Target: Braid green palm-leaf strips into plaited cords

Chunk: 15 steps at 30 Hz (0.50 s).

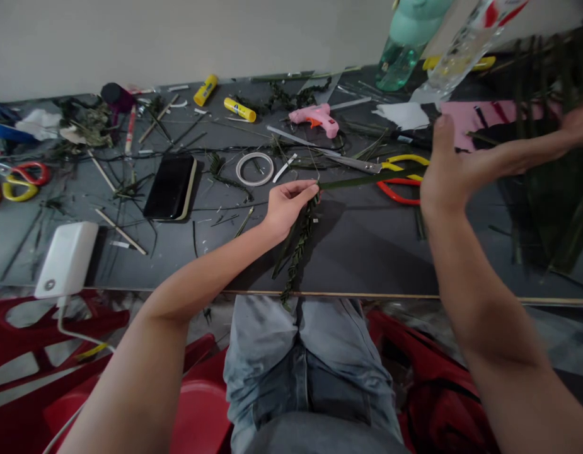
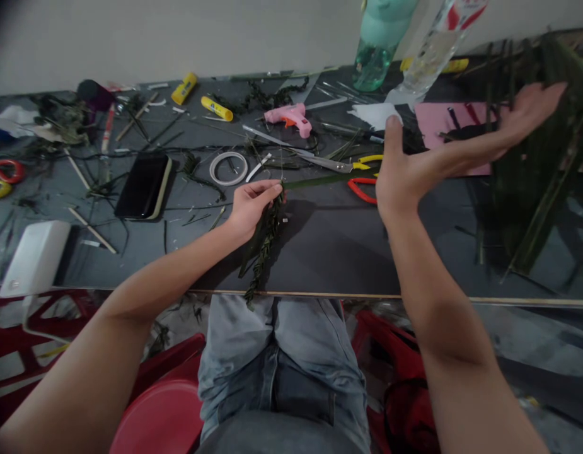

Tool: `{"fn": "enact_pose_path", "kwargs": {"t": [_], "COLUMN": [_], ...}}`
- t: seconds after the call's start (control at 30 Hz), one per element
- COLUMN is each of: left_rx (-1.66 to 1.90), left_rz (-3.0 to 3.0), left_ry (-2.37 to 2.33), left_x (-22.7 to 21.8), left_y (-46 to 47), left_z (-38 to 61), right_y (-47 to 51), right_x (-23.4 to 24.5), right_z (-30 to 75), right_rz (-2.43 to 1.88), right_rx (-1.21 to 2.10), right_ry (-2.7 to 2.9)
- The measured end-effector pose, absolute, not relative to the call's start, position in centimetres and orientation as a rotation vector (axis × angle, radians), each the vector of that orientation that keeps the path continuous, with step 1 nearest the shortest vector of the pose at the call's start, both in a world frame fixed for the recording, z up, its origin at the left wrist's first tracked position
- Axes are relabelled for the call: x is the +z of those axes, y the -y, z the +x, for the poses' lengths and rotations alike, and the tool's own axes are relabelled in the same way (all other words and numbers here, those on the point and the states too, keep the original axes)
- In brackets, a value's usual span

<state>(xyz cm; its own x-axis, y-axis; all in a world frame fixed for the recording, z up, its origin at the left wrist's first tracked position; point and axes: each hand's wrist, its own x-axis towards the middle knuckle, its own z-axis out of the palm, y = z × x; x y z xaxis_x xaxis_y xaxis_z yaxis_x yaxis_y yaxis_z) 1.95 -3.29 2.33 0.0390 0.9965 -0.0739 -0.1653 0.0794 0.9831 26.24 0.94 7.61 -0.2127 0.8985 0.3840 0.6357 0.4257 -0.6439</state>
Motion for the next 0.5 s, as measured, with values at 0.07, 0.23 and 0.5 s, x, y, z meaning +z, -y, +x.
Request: {"fn": "enact_pose_path", "kwargs": {"t": [0.07,0.23,0.5], "left_rx": [1.221,1.261,1.201], "left_rz": [1.039,1.052,1.040], "left_ry": [-1.111,-1.134,-1.096], "left_x": [2.4,2.1,2.2], "left_y": [3.4,3.3,2.8], "left_z": [2.0,1.8,1.4], "right_y": [0.2,2.4,1.7], "right_x": [7.6,5.4,4.4], "right_z": [25.2,22.1,23.9], "right_rz": [-1.301,-1.263,-1.360], "right_rx": [0.348,0.121,0.099], "right_ry": [2.013,2.203,2.096]}}
